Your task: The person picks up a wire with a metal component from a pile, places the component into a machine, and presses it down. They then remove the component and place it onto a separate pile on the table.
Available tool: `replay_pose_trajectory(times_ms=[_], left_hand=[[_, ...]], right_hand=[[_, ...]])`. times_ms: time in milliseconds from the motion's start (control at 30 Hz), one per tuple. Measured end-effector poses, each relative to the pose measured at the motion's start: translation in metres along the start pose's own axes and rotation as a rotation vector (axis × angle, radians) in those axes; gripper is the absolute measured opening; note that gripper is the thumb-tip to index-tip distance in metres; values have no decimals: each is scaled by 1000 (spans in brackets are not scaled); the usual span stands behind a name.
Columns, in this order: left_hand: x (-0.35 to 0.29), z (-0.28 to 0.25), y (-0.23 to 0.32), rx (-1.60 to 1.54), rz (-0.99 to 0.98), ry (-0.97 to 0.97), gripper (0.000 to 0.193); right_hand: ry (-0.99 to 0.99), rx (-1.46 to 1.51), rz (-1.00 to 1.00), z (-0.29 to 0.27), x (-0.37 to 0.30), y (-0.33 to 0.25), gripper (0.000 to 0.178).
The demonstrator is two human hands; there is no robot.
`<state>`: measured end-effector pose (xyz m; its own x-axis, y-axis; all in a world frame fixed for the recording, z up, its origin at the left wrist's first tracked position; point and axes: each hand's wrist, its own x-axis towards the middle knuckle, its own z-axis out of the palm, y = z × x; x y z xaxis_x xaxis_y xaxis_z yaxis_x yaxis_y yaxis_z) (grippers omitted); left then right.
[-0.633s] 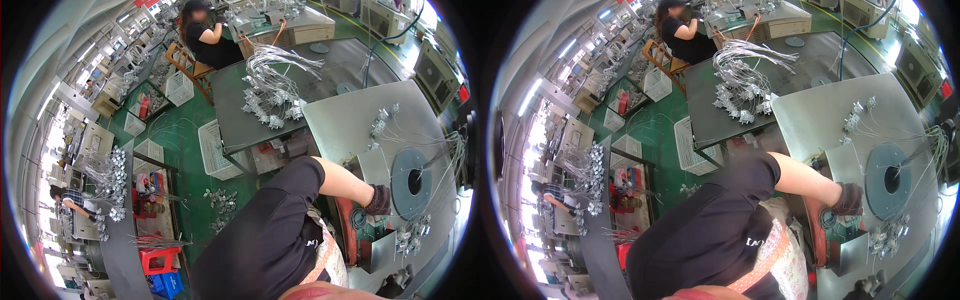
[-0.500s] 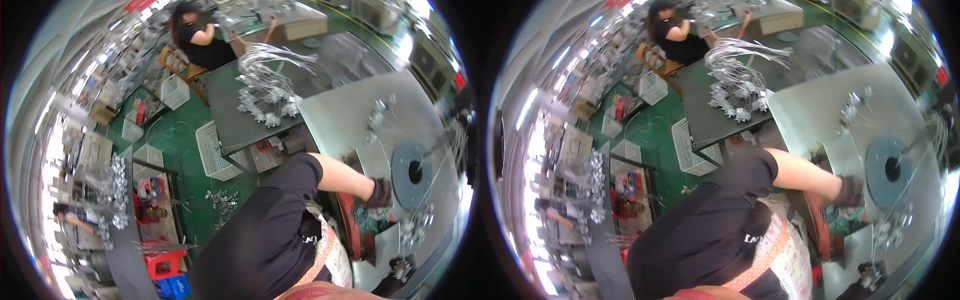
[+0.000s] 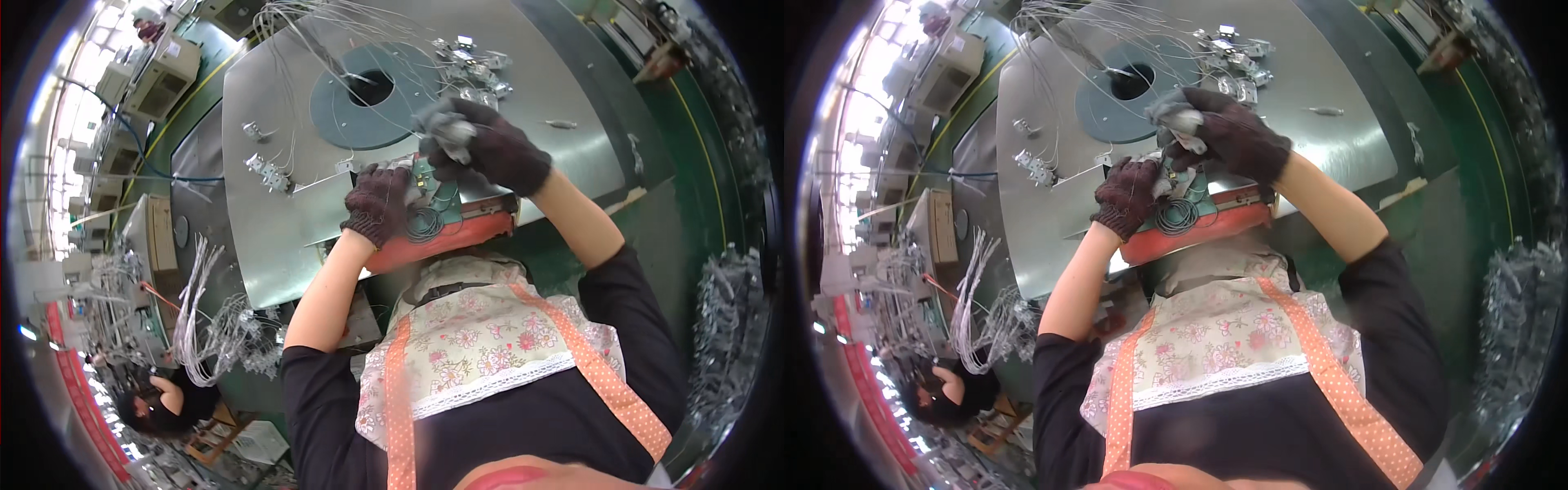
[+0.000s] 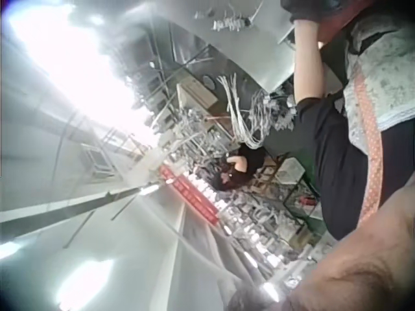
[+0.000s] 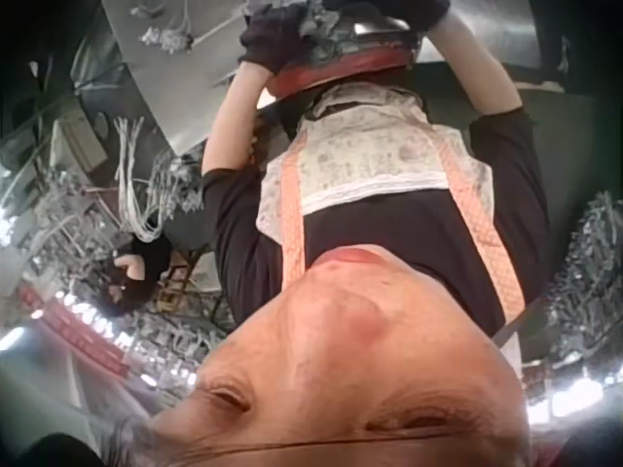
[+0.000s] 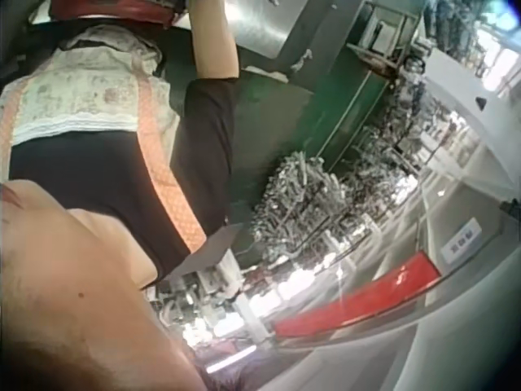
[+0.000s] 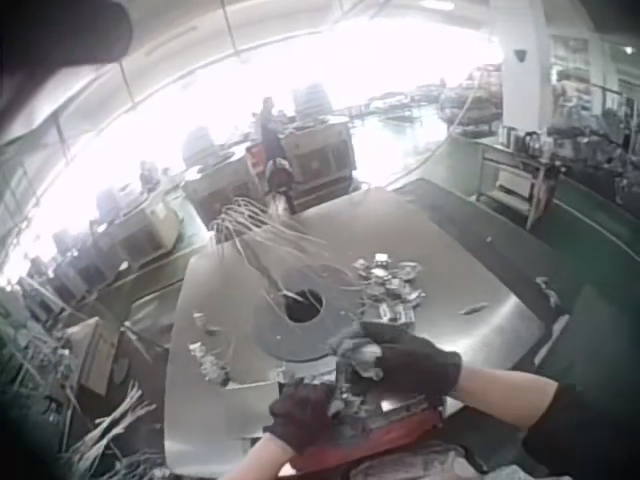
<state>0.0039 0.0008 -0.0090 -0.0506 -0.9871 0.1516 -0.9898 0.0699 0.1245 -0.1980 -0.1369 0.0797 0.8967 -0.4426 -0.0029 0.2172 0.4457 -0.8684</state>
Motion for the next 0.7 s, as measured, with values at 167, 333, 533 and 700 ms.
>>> replay_pose_trajectory(times_ms=[167,333,533,700], left_hand=[[2,-15,9,-122,58,10,51],[-5,-25,10,-254,69,-12,47],[0,-13,4,-104,152,55,26],[1,-5,-1,-163,111,-37,25]], right_hand=[[-48,256,140,8,19,8,49],[-281,282,61,29,11,5,66],[126,194,64,48,5,18,51],[118,200,60,50,2,19,48]])
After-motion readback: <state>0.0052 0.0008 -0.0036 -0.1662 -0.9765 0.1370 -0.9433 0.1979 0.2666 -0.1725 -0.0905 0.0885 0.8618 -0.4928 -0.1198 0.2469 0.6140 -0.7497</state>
